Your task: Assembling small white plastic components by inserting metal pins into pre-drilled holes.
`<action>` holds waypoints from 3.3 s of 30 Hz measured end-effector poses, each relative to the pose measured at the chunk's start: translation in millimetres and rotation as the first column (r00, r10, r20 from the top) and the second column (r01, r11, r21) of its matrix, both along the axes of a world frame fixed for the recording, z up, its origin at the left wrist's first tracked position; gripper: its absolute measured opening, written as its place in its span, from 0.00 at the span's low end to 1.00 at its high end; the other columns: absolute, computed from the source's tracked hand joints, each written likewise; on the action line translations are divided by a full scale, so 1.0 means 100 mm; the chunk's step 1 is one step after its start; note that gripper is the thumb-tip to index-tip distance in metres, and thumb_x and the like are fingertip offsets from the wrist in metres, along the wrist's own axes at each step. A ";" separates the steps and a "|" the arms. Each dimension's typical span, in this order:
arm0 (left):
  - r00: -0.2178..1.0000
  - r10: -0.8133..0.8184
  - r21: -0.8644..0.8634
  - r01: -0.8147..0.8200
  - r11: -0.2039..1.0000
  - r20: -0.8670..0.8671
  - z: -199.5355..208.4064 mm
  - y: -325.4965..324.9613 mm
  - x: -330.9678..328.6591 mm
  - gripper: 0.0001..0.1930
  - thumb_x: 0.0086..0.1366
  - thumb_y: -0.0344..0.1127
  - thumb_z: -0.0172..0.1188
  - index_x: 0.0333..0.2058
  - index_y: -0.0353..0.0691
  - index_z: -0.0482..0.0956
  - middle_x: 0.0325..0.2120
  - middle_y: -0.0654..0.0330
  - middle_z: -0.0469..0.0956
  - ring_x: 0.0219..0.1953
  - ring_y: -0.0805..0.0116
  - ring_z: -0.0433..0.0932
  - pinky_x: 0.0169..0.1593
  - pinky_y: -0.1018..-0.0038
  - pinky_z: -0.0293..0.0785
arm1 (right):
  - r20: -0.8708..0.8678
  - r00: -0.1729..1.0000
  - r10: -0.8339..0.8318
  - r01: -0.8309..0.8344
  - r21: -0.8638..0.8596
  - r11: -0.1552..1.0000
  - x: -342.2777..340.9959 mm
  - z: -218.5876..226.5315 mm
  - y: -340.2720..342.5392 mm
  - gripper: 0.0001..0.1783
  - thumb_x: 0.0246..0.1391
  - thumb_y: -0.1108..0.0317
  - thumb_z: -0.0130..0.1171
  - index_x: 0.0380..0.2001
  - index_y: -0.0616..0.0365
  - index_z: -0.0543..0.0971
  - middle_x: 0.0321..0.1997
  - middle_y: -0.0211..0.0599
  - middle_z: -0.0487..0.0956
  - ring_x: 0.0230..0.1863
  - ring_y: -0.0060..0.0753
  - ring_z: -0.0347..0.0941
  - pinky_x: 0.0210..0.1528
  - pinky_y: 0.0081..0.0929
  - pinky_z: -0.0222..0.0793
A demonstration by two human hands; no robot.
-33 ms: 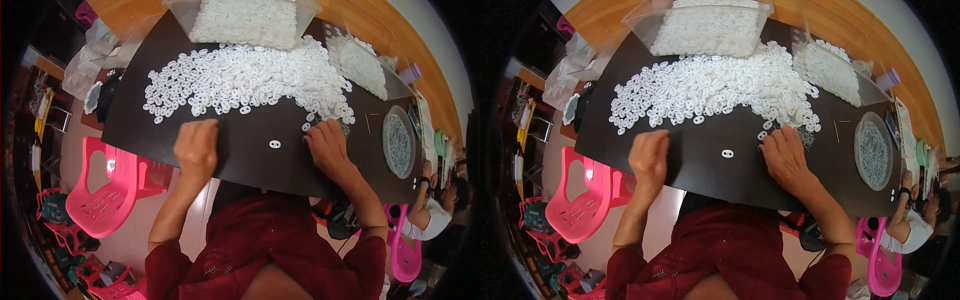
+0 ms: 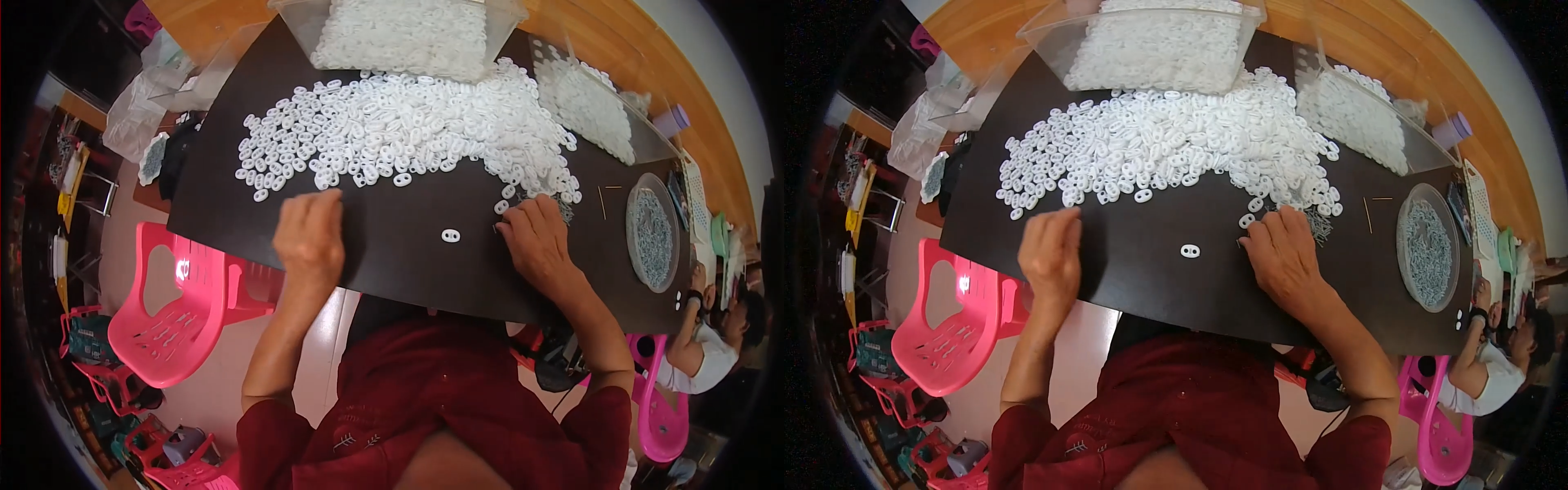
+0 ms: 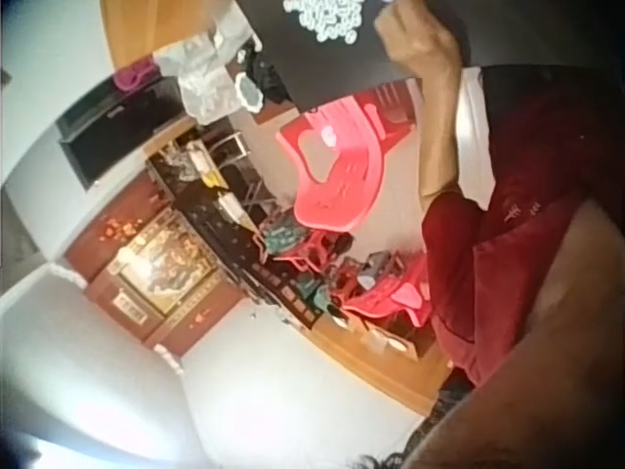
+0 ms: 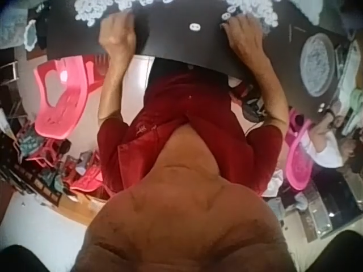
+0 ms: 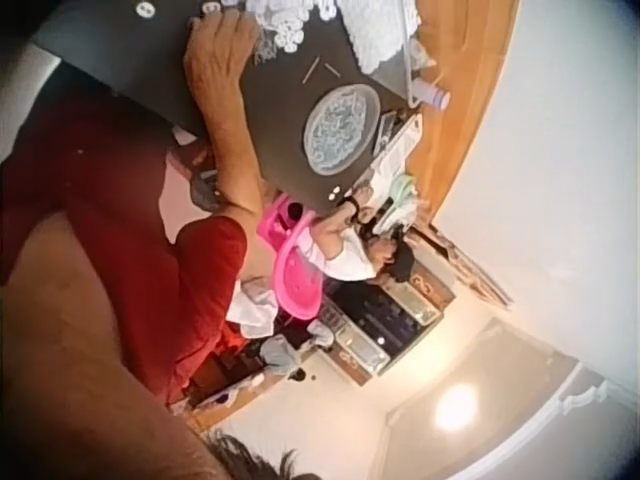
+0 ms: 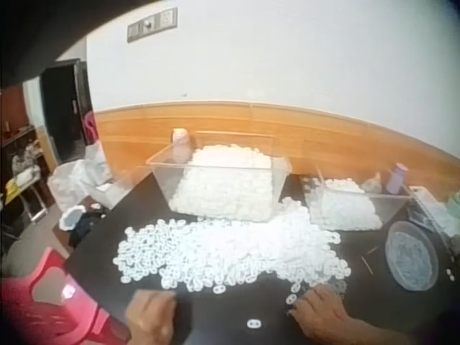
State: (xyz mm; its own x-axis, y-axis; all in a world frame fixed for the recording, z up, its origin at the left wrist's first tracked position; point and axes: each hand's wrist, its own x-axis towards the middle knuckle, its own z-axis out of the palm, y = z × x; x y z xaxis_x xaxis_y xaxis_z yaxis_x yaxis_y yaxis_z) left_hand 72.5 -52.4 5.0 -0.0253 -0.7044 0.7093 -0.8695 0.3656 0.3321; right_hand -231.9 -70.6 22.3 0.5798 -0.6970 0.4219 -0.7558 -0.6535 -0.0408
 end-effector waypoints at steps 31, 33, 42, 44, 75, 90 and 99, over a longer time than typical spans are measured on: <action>0.933 -0.088 0.128 0.046 0.991 0.349 -0.05 -0.36 -0.11 0.06 0.48 0.23 0.58 0.26 0.37 0.71 0.25 0.55 0.68 0.29 0.56 0.71 0.30 0.65 0.69 | 0.131 0.991 0.025 -0.017 -0.062 0.998 0.09 -0.07 -0.05 0.08 0.43 0.78 0.62 0.26 0.58 0.73 0.26 0.39 0.69 0.31 0.43 0.66 0.34 0.35 0.62; 0.912 -0.087 0.089 0.055 0.994 0.402 -0.03 -0.34 -0.11 0.05 0.45 0.22 0.55 0.23 0.37 0.69 0.24 0.55 0.67 0.28 0.57 0.70 0.29 0.66 0.69 | 0.166 0.985 0.040 -0.030 -0.058 0.998 0.11 -0.06 -0.05 0.08 0.43 0.79 0.62 0.26 0.58 0.73 0.26 0.39 0.69 0.31 0.43 0.66 0.33 0.35 0.62; 0.963 -0.233 0.190 0.206 0.960 0.136 -0.01 -0.24 -0.26 0.08 0.51 0.22 0.59 0.31 0.38 0.73 0.27 0.55 0.70 0.30 0.55 0.73 0.32 0.64 0.70 | 0.192 0.981 0.003 0.002 -0.023 1.000 0.10 -0.06 -0.06 0.09 0.42 0.82 0.60 0.27 0.60 0.73 0.28 0.39 0.71 0.32 0.44 0.68 0.34 0.36 0.64; 0.967 -0.232 0.214 0.204 0.955 0.110 0.00 -0.26 -0.26 0.08 0.50 0.22 0.58 0.31 0.38 0.73 0.26 0.55 0.70 0.31 0.55 0.73 0.32 0.63 0.70 | 0.206 0.978 -0.021 0.020 0.009 1.000 0.09 -0.05 -0.06 0.09 0.42 0.82 0.59 0.29 0.59 0.73 0.29 0.39 0.72 0.33 0.45 0.68 0.34 0.36 0.65; 0.139 0.184 0.220 0.795 0.565 -0.973 0.20 0.07 -0.81 0.06 0.60 0.27 0.62 0.35 0.32 0.79 0.25 0.62 0.78 0.23 0.80 0.72 0.26 0.86 0.66 | 0.728 0.468 -0.501 -0.394 0.679 0.619 0.48 0.09 0.20 0.11 0.51 0.78 0.61 0.39 0.63 0.78 0.35 0.27 0.77 0.36 0.14 0.72 0.39 0.15 0.69; 0.266 0.104 0.278 0.783 0.556 -0.958 0.24 0.13 -0.80 0.04 0.62 0.28 0.60 0.35 0.34 0.78 0.23 0.68 0.73 0.24 0.83 0.67 0.27 0.86 0.61 | 0.717 0.501 -0.484 -0.387 0.686 0.616 0.52 0.11 0.22 0.11 0.50 0.78 0.62 0.39 0.63 0.78 0.34 0.27 0.77 0.35 0.14 0.71 0.39 0.14 0.69; 0.248 0.154 0.291 0.788 0.542 -0.957 0.22 0.13 -0.79 0.06 0.62 0.32 0.60 0.34 0.35 0.78 0.23 0.69 0.73 0.24 0.84 0.67 0.26 0.87 0.61 | 0.751 0.610 -0.253 -0.234 0.475 0.848 0.59 0.06 0.25 0.14 0.46 0.81 0.63 0.39 0.59 0.79 0.30 0.26 0.73 0.29 0.14 0.66 0.32 0.14 0.63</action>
State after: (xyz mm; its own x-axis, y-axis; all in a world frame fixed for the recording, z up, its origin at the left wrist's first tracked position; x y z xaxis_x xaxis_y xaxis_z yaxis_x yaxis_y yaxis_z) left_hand -6.1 -39.4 27.1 -0.1614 -0.9718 -0.1718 0.2600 -0.2099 0.9425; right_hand -172.6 -45.6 28.3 0.1976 -0.9341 0.2974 -0.2776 -0.3443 -0.8969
